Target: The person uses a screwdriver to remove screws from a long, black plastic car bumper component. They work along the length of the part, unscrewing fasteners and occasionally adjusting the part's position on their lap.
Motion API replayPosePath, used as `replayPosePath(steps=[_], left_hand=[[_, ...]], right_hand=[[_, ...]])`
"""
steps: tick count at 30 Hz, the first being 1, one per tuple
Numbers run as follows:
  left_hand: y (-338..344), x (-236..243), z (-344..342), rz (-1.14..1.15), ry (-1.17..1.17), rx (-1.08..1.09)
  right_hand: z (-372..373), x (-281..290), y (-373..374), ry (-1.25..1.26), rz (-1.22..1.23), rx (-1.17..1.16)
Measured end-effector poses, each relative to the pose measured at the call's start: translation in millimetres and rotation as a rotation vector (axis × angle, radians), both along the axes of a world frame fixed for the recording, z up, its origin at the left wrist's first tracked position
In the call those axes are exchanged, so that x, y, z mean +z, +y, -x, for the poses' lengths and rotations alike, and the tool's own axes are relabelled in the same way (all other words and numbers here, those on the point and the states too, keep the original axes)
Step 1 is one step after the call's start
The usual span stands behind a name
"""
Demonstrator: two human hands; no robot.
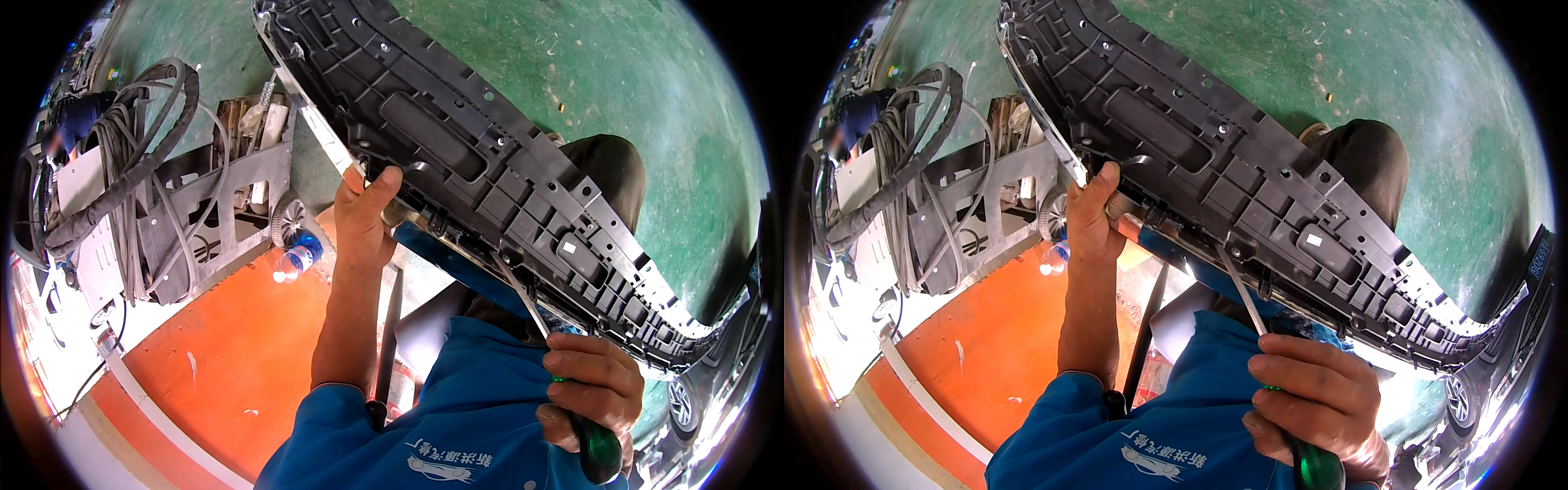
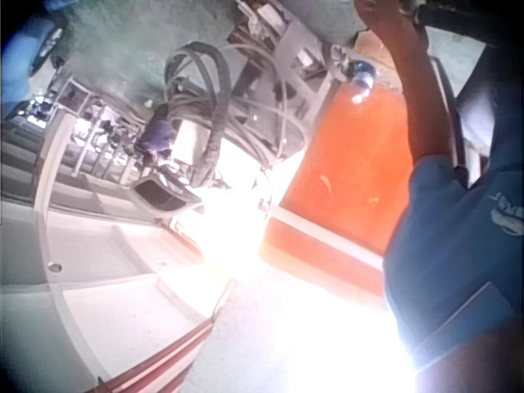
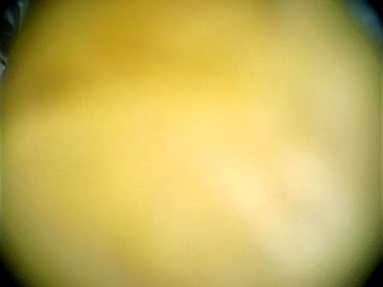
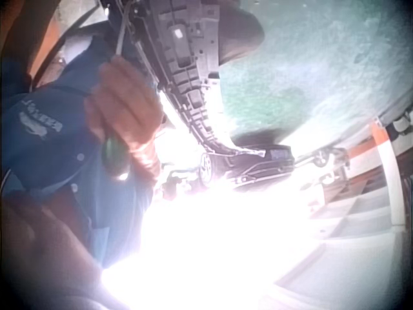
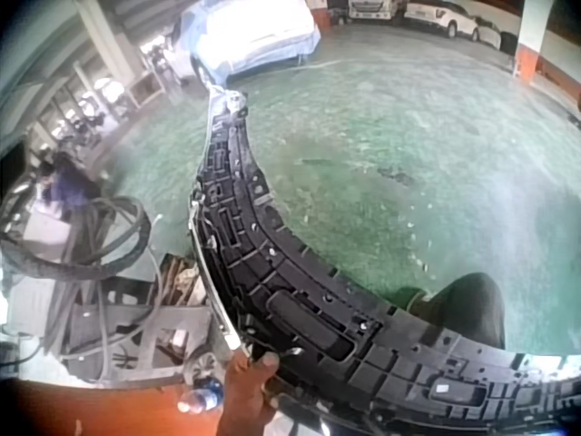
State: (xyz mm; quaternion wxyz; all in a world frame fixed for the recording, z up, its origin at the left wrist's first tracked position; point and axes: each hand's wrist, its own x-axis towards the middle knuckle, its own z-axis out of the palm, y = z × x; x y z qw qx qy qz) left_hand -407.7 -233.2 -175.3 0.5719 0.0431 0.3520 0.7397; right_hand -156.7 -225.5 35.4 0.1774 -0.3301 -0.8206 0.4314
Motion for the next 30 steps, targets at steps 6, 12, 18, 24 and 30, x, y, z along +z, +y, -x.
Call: replayPosePath(steps=[6,12,18,24,30], left_hand=[[-0.8,-4.8,0.2,-0.033,-0.013,-0.012],[-1.0,-7.7,0.4,-0.060,-0.023,-0.012],[1.0,-8.8,-0.7,0.013,-0.026,-0.039],[5.2,13.7,-4.9,0.076,0.065,0.028],[-0.5,-2.8,-0.7,0.020,-0.007,0.016]], right_hand=[[-0.3,-1.3,-0.3,0.003,0.009,-0.013],[3.5,-1.4,6.1,-0.053,0.009,0.026],[3.7,-10.8,5.9,-0.012,-0.033,0.016],[2.4,-9.7,-1.0,-0.030,-0.089,0.051],[-4.3,-10.1,-6.5,-0.060,-0.172,0.161]])
